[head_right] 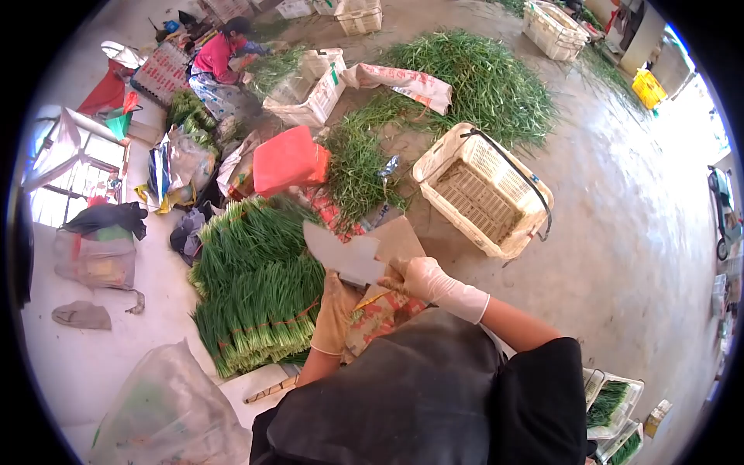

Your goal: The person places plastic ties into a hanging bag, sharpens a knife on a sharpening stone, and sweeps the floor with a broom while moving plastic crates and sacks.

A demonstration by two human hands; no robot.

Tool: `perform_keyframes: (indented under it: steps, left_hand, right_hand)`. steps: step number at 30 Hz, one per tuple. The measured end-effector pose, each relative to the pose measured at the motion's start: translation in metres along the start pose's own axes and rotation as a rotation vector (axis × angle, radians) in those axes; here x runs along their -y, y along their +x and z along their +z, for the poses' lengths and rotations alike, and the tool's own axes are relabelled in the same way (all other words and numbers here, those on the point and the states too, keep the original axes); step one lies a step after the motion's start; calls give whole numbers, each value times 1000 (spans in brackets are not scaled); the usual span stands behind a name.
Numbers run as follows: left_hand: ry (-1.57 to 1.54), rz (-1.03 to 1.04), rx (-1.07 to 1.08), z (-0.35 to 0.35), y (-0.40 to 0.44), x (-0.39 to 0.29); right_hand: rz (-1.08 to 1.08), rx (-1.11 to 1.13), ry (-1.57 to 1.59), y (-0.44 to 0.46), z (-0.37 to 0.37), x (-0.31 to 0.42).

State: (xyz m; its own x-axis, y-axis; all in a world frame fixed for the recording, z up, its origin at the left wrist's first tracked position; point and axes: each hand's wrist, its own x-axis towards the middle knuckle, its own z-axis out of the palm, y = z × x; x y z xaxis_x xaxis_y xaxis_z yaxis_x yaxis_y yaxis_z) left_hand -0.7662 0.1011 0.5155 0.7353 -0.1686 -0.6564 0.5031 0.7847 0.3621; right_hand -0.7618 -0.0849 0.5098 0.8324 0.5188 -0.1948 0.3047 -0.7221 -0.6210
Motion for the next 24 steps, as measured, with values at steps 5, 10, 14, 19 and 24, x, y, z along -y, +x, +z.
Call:
perform_keyframes:
  steps: [5,10,14,19,24]
  left_hand:
    - [77,-20,109,-19,10,3]
    - [-39,37,-72,-42,28,0]
    - [104,12,230,-33,24,-5]
    - [48,-71,154,-30,22,-2]
    - [32,21,-143,-28,27,1]
  right_hand:
    - [266,-121,120,14,-1,-21]
    - [124,-59,69,8,1,-10]
    - [150,-37,121,0,-11,0]
    - [307,-86,132,11,-4,-18]
    - [45,18,21,-16,-4,3]
